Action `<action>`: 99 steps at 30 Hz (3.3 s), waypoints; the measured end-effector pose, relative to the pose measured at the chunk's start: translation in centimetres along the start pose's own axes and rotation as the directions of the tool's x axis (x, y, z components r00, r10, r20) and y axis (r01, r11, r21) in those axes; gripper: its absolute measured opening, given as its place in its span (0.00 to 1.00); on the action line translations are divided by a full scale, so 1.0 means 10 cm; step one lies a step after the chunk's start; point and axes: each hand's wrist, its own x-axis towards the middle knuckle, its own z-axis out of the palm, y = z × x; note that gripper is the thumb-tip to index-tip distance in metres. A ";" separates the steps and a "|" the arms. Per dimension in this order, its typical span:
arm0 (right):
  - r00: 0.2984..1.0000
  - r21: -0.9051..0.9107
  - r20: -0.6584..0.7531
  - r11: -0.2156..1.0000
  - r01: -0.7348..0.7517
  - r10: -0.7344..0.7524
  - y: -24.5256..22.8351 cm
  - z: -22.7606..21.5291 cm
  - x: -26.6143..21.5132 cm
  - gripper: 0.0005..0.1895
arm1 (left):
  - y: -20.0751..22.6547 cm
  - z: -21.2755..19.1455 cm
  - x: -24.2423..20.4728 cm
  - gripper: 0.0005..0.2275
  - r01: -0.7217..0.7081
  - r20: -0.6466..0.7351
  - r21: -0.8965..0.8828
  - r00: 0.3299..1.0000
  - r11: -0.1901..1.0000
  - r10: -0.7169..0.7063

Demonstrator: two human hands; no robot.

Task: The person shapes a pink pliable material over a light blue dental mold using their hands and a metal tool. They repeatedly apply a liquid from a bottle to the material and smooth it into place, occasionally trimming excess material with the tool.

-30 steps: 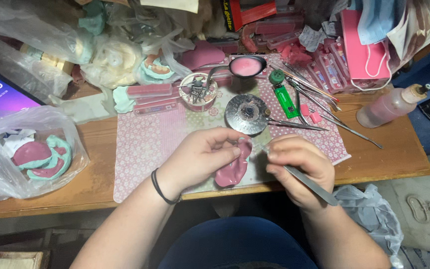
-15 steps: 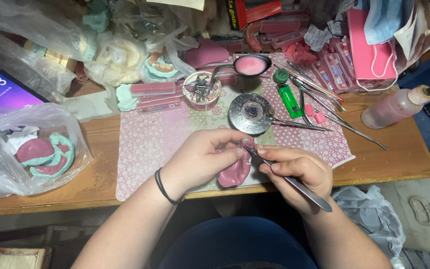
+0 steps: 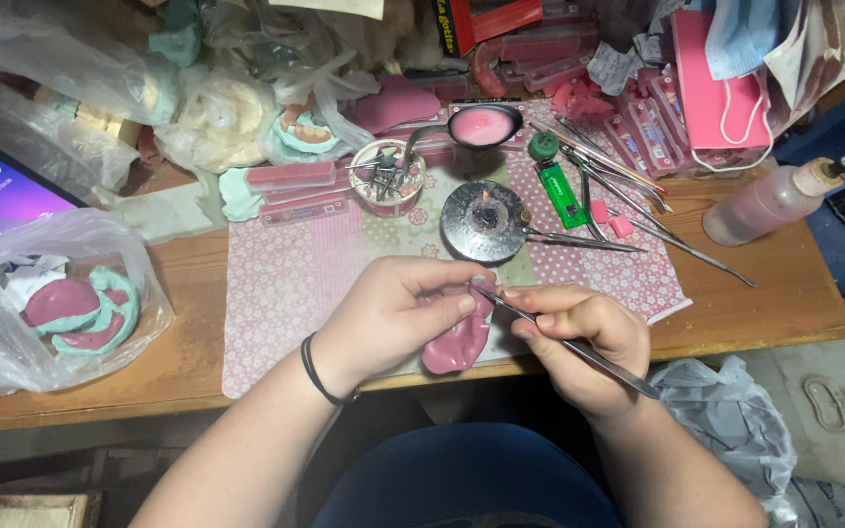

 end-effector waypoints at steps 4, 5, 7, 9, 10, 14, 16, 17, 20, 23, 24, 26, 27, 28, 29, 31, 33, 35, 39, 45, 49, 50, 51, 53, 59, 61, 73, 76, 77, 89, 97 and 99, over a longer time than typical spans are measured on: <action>0.999 0.043 -0.039 0.999 -0.011 0.012 0.00 0.03 -0.06 0.10 | -0.07 0.08 -0.04 0.15 -0.041 -0.021 -0.122 0.999 0.992 0.038; 0.997 0.085 -0.075 0.996 0.010 -0.004 -0.02 0.06 -0.06 0.10 | -0.08 0.11 -0.06 0.15 -0.040 -0.022 -0.191 0.999 0.981 0.036; 0.993 0.125 -0.114 0.992 0.033 -0.019 -0.05 0.13 -0.06 0.10 | -0.05 0.13 -0.08 0.14 -0.039 -0.019 -0.258 0.999 0.965 0.035; 0.985 0.133 -0.169 0.990 0.055 -0.032 -0.09 0.20 -0.06 0.10 | 0.01 0.15 -0.07 0.14 -0.048 -0.008 -0.303 0.999 0.952 0.048; 0.985 0.132 -0.171 0.990 0.055 -0.032 -0.10 0.24 -0.05 0.10 | -0.02 0.16 -0.06 0.14 -0.047 -0.006 -0.303 0.999 0.952 0.047; 0.971 0.169 -0.233 0.980 0.104 -0.063 -0.10 0.32 -0.05 0.09 | -0.09 0.18 -0.03 0.15 -0.069 0.000 -0.347 0.997 0.935 0.074; 0.968 0.175 -0.238 0.977 0.123 -0.079 -0.08 0.33 -0.06 0.09 | -0.05 0.18 -0.04 0.15 -0.075 0.003 -0.357 0.997 0.931 0.082; 0.966 0.180 -0.245 0.976 0.123 -0.077 -0.06 0.33 -0.08 0.09 | -0.01 0.19 -0.05 0.15 -0.086 -0.011 -0.361 0.996 0.929 0.089; 0.962 0.200 -0.265 0.973 0.117 -0.062 -0.07 0.38 -0.11 0.09 | -0.02 0.20 -0.04 0.15 -0.110 -0.028 -0.355 0.994 0.928 0.107; 0.957 0.223 -0.287 0.969 0.106 -0.039 -0.07 0.41 -0.11 0.09 | -0.04 0.20 -0.03 0.14 -0.130 -0.035 -0.330 0.991 0.935 0.126; 0.955 0.231 -0.296 0.968 0.101 -0.029 -0.07 0.42 -0.11 0.10 | -0.03 0.20 -0.03 0.14 -0.138 -0.041 -0.315 0.990 0.939 0.132; 0.952 0.254 -0.305 0.962 0.095 -0.014 -0.08 0.43 -0.11 0.10 | -0.09 0.19 -0.02 0.14 -0.145 -0.046 -0.302 0.989 0.942 0.137; 0.950 0.279 -0.312 0.956 0.088 0.003 -0.08 0.44 -0.12 0.10 | -0.11 0.19 -0.02 0.14 -0.151 -0.054 -0.290 0.988 0.945 0.141; 0.949 0.278 -0.314 0.957 0.088 0.003 -0.11 0.43 -0.14 0.10 | -0.11 0.19 -0.03 0.14 -0.150 -0.052 -0.289 0.989 0.945 0.141; 0.953 0.325 -0.292 0.945 0.019 0.081 -0.14 0.42 -0.16 0.09 | -0.11 0.18 -0.04 0.14 -0.138 -0.031 -0.271 0.990 0.952 0.135; 0.951 0.370 -0.266 0.928 -0.048 0.156 -0.18 0.42 -0.17 0.08 | -0.09 0.17 -0.05 0.14 -0.128 -0.010 -0.252 0.992 0.959 0.130; 0.943 0.430 -0.277 0.901 -0.050 0.184 -0.20 0.42 -0.17 0.08 | -0.04 0.18 -0.05 0.13 -0.129 -0.004 -0.235 0.991 0.963 0.132; 0.939 0.454 -0.286 0.890 -0.043 0.191 -0.18 0.43 -0.17 0.08 | -0.06 0.18 -0.06 0.13 -0.138 -0.006 -0.226 0.990 0.964 0.140; 0.935 0.514 -0.298 0.857 -0.013 0.193 -0.16 0.44 -0.18 0.07 | -0.05 0.19 -0.06 0.11 -0.146 -0.005 -0.235 0.989 0.961 0.149; 0.942 0.575 -0.270 0.818 -0.010 0.201 -0.13 0.40 -0.22 0.08 | 0.02 0.19 -0.07 0.11 -0.150 0.001 -0.214 0.988 0.965 0.154; 0.936 0.615 -0.267 0.788 -0.020 0.232 -0.10 0.38 -0.24 0.08 | -0.06 0.17 -0.04 0.12 -0.162 0.012 -0.248 0.985 0.955 0.170; 0.927 0.628 -0.293 0.778 0.004 0.232 -0.10 0.36 -0.22 0.08 | -0.06 0.16 -0.03 0.13 -0.109 0.017 -0.328 0.992 0.938 0.121; 0.919 0.640 -0.319 0.768 0.028 0.232 -0.09 0.35 -0.19 0.07 | -0.07 0.14 -0.02 0.15 -0.057 0.025 -0.405 0.997 0.913 0.074; 0.917 0.392 -0.387 0.918 0.064 0.101 0.08 0.19 -0.13 0.09 | -0.11 0.11 0.01 0.15 -0.030 0.015 -0.399 0.999 0.916 0.039; 0.941 0.122 -0.265 0.975 -0.186 0.213 0.03 0.14 0.02 0.16 | -0.12 0.12 0.01 0.15 0.044 0.010 -0.377 0.999 0.925 -0.044; 0.947 0.037 -0.202 0.968 -0.247 0.249 -0.06 0.18 0.13 0.12 | -0.25 0.10 0.03 0.15 0.043 0.005 -0.348 0.999 0.937 -0.044; 0.981 -0.266 0.042 0.948 -0.173 0.191 -0.15 0.08 0.28 0.20 | -0.19 0.03 0.02 0.11 0.134 0.017 -0.161 0.991 0.978 -0.133; 0.980 -0.345 0.177 0.938 -0.024 0.090 -0.12 -0.01 0.32 0.18 | -0.12 0.02 0.01 0.08 0.196 0.117 -0.018 0.974 0.980 -0.193; 0.970 -0.337 0.239 0.940 0.053 0.031 -0.15 -0.02 0.35 0.18 | -0.10 0.02 0.00 0.08 0.229 0.199 0.060 0.951 0.972 -0.237; 0.846 -0.693 0.036 0.623 -0.362 0.532 -0.05 -0.67 0.16 0.16 | 0.20 -0.11 -0.08 0.09 0.263 0.385 -0.194 0.907 0.945 -0.173; 0.994 -0.700 0.003 0.711 -0.075 0.108 -0.22 -0.50 0.11 0.22 | 0.03 -0.12 -0.04 0.13 0.198 0.313 -0.432 0.948 0.880 -0.060; 0.905 -0.035 -0.002 0.904 -0.425 0.425 -0.32 -0.31 0.08 0.17 | 0.04 -0.12 -0.04 0.13 0.230 0.323 -0.520 0.945 0.823 -0.060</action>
